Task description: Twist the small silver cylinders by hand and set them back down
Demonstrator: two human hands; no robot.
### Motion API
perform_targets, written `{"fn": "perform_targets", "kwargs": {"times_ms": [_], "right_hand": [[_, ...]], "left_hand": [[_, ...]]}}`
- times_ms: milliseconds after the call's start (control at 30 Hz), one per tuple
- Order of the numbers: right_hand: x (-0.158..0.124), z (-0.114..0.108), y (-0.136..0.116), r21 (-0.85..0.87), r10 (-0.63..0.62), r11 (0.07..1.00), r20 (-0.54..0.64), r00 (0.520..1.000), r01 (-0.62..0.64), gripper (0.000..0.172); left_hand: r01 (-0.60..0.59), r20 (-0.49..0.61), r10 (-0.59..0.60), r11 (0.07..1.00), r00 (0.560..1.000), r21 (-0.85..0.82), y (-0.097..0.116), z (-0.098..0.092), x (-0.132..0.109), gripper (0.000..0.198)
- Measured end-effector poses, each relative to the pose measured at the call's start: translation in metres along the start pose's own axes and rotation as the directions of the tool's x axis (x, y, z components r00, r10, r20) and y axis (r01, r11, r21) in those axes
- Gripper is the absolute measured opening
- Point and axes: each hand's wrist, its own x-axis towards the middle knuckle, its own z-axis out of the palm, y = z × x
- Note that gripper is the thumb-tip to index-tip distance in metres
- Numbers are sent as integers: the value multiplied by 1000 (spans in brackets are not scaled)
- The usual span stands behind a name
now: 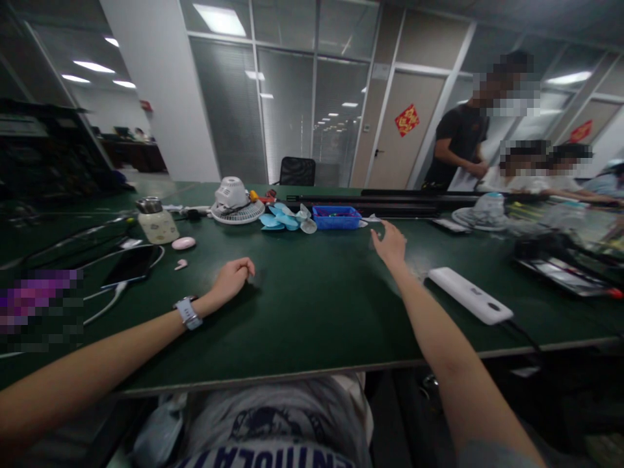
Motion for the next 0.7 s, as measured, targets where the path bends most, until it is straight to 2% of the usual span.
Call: {"fn": "perform_targets", "kwargs": {"times_ms": [100,167,233,333,433,533,633,700], "right_hand": [[-2,16,-12,10,146,989,112,983,-148,66],[-3,23,-10,-12,269,962,196,943,-272,74],[-4,27,-3,-34,339,939,248,908,-342,70],[-4,28,6,-8,337,939,218,916,-343,55],[-6,27,-5,106,274,950,169,947,-294,50],[-19,20,-46,327,161,921,172,972,-211,53],[-44,10,-108,611,-61,784,246,967,-106,57],[-65,2,-147,747,-266,663,289,920,-43,54]], "left_hand": [[5,-5,-5,1000,1000,-1,3,-1,-1,22],[7,-1,-7,1000,1000,-3,4,-1,-1,23],[3,1,-3,1000,1000,0,4,-1,-1,23],[-12,-6,12,1000,1000,5,4,-1,-1,22],[-7,-3,7,1000,1000,13,3,-1,-1,23],[-8,2,8,1000,1000,8,2,0,0,23],[-21,4,21,1000,1000,-19,0,0,0,22],[-41,1,41,998,999,-53,1,0,-1,21]]}}
